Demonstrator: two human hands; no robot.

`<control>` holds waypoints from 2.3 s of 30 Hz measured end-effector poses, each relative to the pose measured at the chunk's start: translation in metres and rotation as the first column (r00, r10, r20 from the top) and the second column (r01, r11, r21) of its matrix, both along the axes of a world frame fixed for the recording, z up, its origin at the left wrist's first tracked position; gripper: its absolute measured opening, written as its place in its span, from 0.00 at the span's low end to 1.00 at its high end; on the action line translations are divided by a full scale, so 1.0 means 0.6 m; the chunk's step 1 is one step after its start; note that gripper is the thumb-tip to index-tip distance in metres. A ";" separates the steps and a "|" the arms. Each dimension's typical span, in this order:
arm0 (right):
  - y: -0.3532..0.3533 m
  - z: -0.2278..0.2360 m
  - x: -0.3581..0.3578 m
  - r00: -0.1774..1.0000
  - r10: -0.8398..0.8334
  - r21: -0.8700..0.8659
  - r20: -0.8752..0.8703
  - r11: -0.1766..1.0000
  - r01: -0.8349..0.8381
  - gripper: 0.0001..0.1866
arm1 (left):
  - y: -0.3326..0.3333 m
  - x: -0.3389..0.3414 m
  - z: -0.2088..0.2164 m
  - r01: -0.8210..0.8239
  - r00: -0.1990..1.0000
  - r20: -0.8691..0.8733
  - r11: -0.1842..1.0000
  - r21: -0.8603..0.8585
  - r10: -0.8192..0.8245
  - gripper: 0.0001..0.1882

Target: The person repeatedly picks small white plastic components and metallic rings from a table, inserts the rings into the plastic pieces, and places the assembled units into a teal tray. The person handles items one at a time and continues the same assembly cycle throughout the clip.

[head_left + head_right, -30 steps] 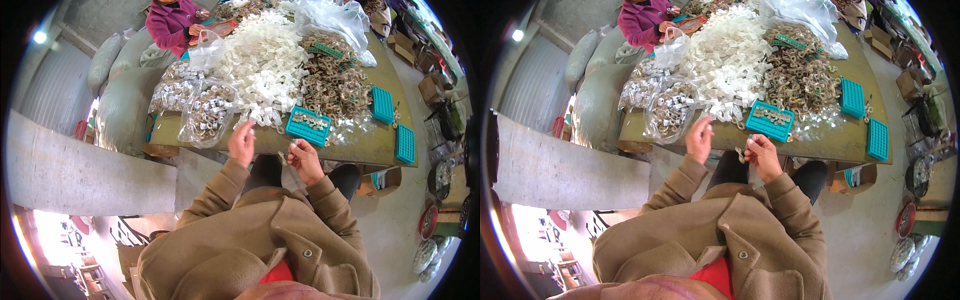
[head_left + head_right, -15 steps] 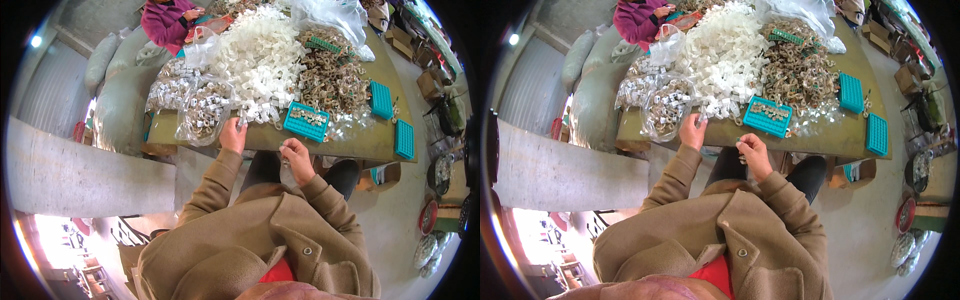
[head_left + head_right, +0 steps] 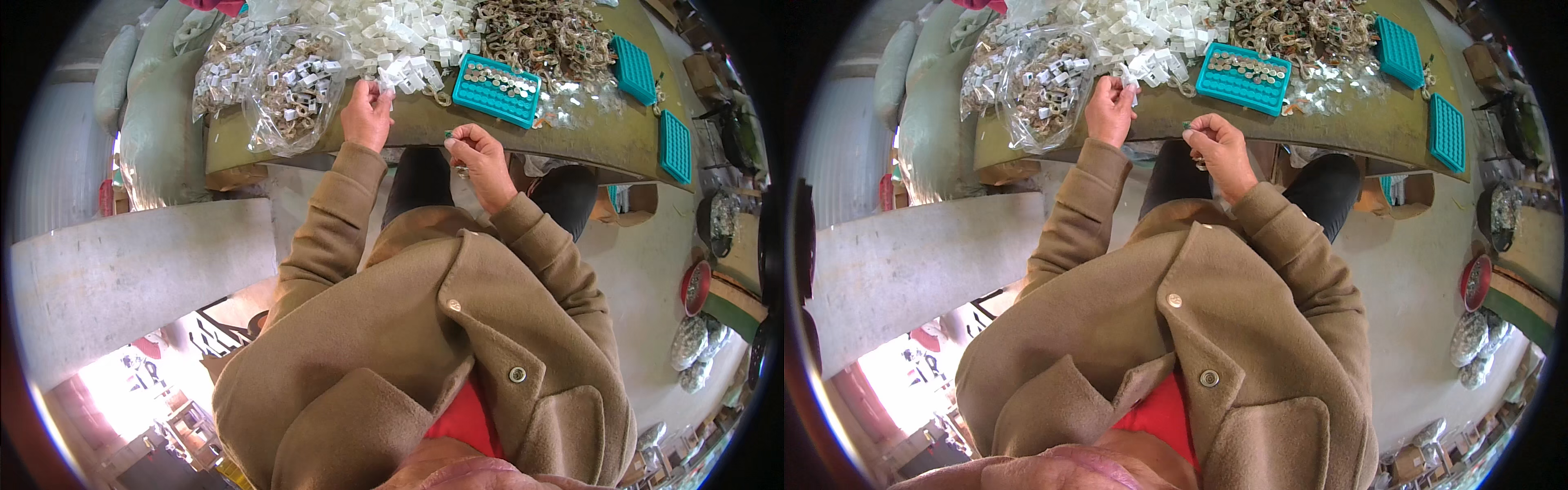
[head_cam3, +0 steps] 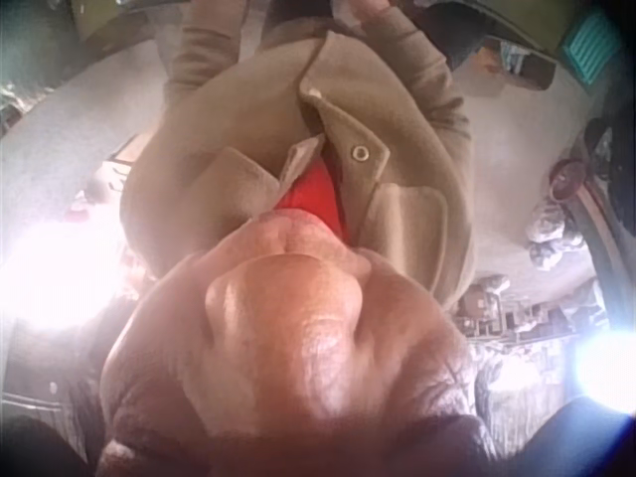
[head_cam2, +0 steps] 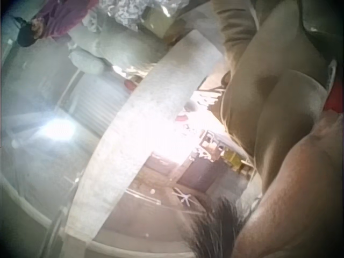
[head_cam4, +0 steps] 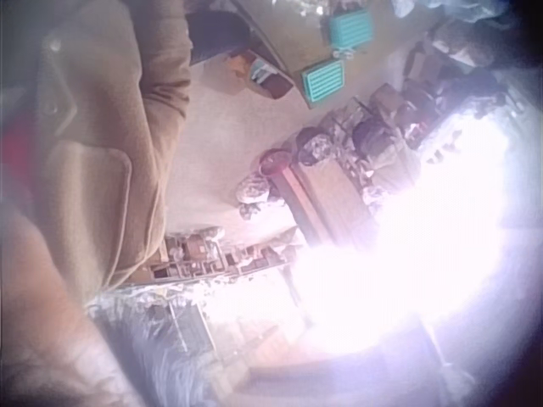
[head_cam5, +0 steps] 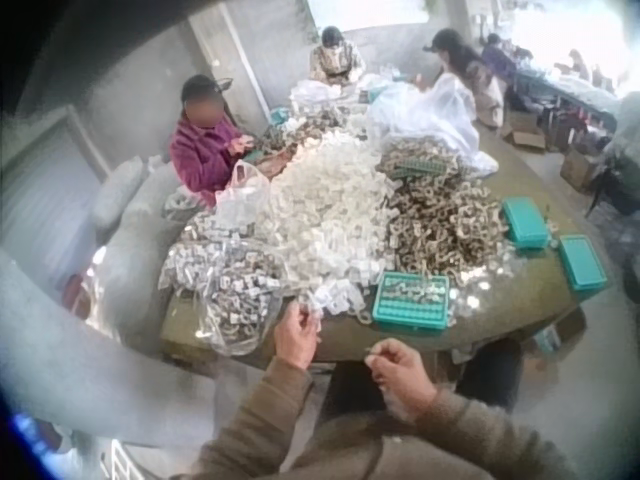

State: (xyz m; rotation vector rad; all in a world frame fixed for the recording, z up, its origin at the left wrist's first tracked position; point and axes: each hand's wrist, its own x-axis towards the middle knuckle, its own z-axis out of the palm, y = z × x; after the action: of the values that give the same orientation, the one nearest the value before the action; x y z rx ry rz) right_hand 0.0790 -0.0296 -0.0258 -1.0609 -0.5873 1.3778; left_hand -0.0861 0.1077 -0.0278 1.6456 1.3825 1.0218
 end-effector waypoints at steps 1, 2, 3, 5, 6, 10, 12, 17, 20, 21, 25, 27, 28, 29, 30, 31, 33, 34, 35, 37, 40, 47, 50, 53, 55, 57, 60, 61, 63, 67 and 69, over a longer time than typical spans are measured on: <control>0.000 0.000 0.000 1.000 0.008 -0.016 0.008 1.000 -0.008 0.04 | -0.002 0.002 0.001 0.006 0.999 0.033 1.000 0.004 -0.006 0.10; 0.000 0.000 0.001 1.000 0.016 -0.034 0.016 0.999 -0.016 0.03 | -0.003 0.001 0.001 0.015 1.000 0.017 1.000 0.017 -0.015 0.10; 0.000 0.000 0.001 0.999 0.021 -0.060 0.028 0.998 -0.019 0.03 | -0.005 -0.001 -0.001 0.024 1.000 0.001 0.999 0.030 -0.024 0.10; 0.000 -0.002 0.001 0.999 0.032 -0.044 0.041 0.999 -0.030 0.03 | -0.009 -0.005 -0.005 0.042 0.998 -0.047 0.998 0.040 -0.040 0.10; -0.001 -0.003 0.000 0.998 0.037 -0.041 0.050 0.999 -0.035 0.03 | -0.015 -0.009 -0.008 0.050 0.996 -0.078 0.998 0.037 -0.047 0.10; -0.001 -0.006 -0.004 0.998 -0.021 -0.016 0.058 1.000 0.022 0.04 | -0.023 -0.025 -0.010 0.138 0.948 -0.310 0.966 0.220 -0.064 0.10; 0.001 -0.004 -0.005 0.997 -0.031 -0.012 0.074 0.999 0.032 0.04 | -0.028 -0.033 -0.012 0.122 0.934 -0.355 0.964 0.238 -0.031 0.10; 0.009 0.009 -0.003 0.993 -0.037 -0.009 0.109 0.999 0.038 0.04 | -0.022 -0.041 -0.021 -0.014 0.999 0.048 1.000 -0.004 0.014 0.12; 0.026 0.019 -0.004 0.988 -0.027 0.062 0.150 0.998 0.018 0.05 | -0.029 -0.036 -0.028 -0.050 0.999 0.016 0.997 0.064 0.049 0.15; 0.035 0.023 -0.006 0.986 -0.025 0.115 0.163 0.993 0.006 0.05 | -0.032 -0.035 -0.029 -0.028 0.999 -0.026 0.999 0.044 0.029 0.15; 0.075 0.030 -0.020 0.999 0.009 0.155 0.032 0.988 -0.014 0.05 | -0.049 -0.023 -0.021 0.053 0.998 -0.028 0.998 -0.039 -0.054 0.14; 0.085 0.030 -0.028 1.000 -0.007 0.152 0.002 0.988 0.006 0.05 | -0.049 -0.014 -0.010 0.021 0.990 0.138 0.990 -0.136 -0.002 0.12; 0.084 0.029 -0.029 1.000 0.011 0.094 0.022 0.995 -0.014 0.05 | -0.052 -0.015 -0.001 0.035 0.954 0.298 0.977 -0.210 0.030 0.13; 0.081 0.027 -0.031 0.999 0.033 0.033 0.041 0.999 -0.034 0.04 | -0.055 -0.017 0.008 0.085 0.939 0.343 0.959 -0.272 0.014 0.13; 0.076 0.026 -0.032 0.999 0.040 0.016 -0.025 0.999 -0.039 0.03 | -0.059 -0.020 0.018 0.143 0.920 0.392 0.932 -0.332 -0.001 0.13; 0.074 0.025 -0.033 0.993 0.044 0.024 -0.109 0.999 -0.042 0.02 | -0.063 -0.021 0.027 0.213 0.888 0.458 0.905 -0.369 -0.022 0.13; 0.066 0.024 -0.033 0.960 0.037 0.014 -0.276 0.999 -0.034 0.02 | -0.077 -0.019 0.039 0.337 0.840 0.538 0.848 -0.409 -0.075 0.13; 0.063 0.024 -0.031 0.949 0.045 0.037 -0.311 0.999 -0.035 0.02 | -0.083 -0.015 0.044 0.387 0.806 0.585 0.828 -0.407 -0.090 0.13; 0.059 0.025 -0.028 0.938 0.042 0.040 -0.343 0.999 -0.030 0.02 | -0.088 -0.012 0.047 0.435 0.769 0.631 0.805 -0.403 -0.099 0.12; 0.053 0.030 -0.020 0.941 0.041 0.042 -0.335 0.999 -0.029 0.02 | -0.093 -0.006 0.053 0.464 0.758 0.640 0.795 -0.391 -0.128 0.15; 0.044 0.040 -0.006 0.961 0.040 0.053 -0.273 0.998 -0.027 0.02 | -0.095 0.001 0.059 0.486 0.751 0.640 0.792 -0.370 -0.161 0.17; 0.027 0.056 0.001 0.957 0.001 0.047 -0.291 0.999 0.013 0.02 | -0.106 0.016 0.059 0.496 0.693 0.710 0.798 -0.343 -0.125 0.17; 0.026 0.058 0.001 0.969 0.005 0.052 -0.248 0.999 0.008 0.03 | -0.109 0.022 0.061 0.507 0.674 0.723 0.808 -0.301 -0.154 0.17; 0.023 0.059 0.002 0.983 0.004 0.065 -0.185 0.998 0.008 0.03 | -0.111 0.026 0.066 0.483 0.697 0.697 0.829 -0.281 -0.170 0.17; 0.021 0.062 0.002 0.989 0.013 0.073 -0.148 0.997 -0.002 0.04 | -0.112 0.029 0.070 0.458 0.718 0.673 0.850 -0.262 -0.179 0.17; 0.019 0.065 0.003 0.991 0.035 0.100 -0.127 0.995 -0.022 0.04 | -0.114 0.032 0.074 0.434 0.731 0.654 0.873 -0.224 -0.196 0.17; 0.018 0.069 0.002 0.991 0.019 0.088 -0.130 0.996 -0.008 0.05 | -0.123 0.040 0.073 0.397 0.754 0.619 0.903 -0.161 -0.221 0.17; 0.018 0.070 0.003 0.993 0.013 0.083 -0.117 0.997 -0.003 0.05 | -0.124 0.043 0.071 0.377 0.782 0.580 0.914 -0.150 -0.228 0.17; 0.019 0.071 0.004 0.996 0.015 0.069 -0.090 0.998 -0.009 0.04 | -0.128 0.046 0.068 0.364 0.794 0.551 0.927 -0.094 -0.256 0.16; 0.022 0.067 0.004 0.999 -0.041 0.092 -0.035 0.995 0.044 0.03 | -0.133 0.052 0.064 0.337 0.857 0.437 0.938 -0.075 -0.273 0.17; 0.022 0.064 0.003 0.998 -0.065 0.101 -0.013 0.993 0.066 0.03 | -0.135 0.055 0.067 0.361 0.800 0.560 0.919 -0.160 -0.216 0.15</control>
State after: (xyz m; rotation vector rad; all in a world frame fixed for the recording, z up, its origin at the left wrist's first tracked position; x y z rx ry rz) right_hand 0.0810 -0.0162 0.0129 -0.9834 -0.6041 1.2824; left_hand -0.0530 0.0265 0.0122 1.2005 0.8139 0.9673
